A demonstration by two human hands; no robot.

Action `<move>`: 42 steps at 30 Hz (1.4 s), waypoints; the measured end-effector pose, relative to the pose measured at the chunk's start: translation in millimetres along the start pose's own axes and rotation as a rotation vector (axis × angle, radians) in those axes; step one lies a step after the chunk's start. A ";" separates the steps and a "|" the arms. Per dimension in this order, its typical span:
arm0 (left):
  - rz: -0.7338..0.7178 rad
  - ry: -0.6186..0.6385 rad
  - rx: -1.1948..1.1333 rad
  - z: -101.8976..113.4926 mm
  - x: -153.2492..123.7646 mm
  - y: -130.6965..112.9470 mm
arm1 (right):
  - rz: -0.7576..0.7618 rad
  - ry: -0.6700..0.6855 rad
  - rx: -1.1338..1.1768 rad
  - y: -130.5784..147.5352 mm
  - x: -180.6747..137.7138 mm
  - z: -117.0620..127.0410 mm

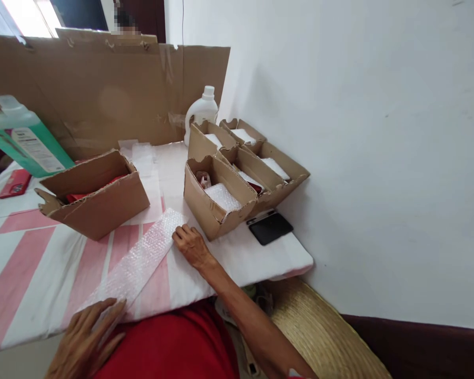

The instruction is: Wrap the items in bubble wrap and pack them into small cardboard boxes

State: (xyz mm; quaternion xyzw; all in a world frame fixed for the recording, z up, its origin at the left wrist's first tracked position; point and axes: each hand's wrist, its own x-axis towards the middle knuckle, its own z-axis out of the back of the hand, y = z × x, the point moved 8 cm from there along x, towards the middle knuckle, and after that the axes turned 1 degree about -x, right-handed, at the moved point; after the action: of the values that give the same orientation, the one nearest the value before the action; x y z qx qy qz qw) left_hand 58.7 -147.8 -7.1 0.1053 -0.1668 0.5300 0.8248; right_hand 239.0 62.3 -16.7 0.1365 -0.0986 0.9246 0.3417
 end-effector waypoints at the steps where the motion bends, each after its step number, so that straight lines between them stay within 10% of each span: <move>1: 0.007 0.004 0.022 -0.8 -4.7 3.7 | 0.001 -0.009 0.009 5.5 -3.3 4.9; 13: -0.060 -0.113 -0.137 6.1 -23.7 25.3 | 0.326 0.004 0.391 155.4 -20.8 31.0; 21: 0.167 -0.063 -0.377 49.6 14.4 10.5 | 0.150 -0.096 0.769 136.2 -52.9 23.2; 31: 0.758 0.080 -0.761 -18.6 14.8 62.2 | -0.518 -0.031 1.458 94.5 -59.3 6.7; 42: 0.621 -0.113 -0.576 -39.2 51.0 36.3 | -0.868 -0.183 1.139 67.8 -63.5 -24.9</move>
State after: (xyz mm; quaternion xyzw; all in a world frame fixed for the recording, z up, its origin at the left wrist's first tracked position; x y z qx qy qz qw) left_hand 51.7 -76.2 -23.6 -0.1559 -0.3766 0.6785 0.6112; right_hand 236.1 -19.9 -66.6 0.3973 0.4335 0.5981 0.5446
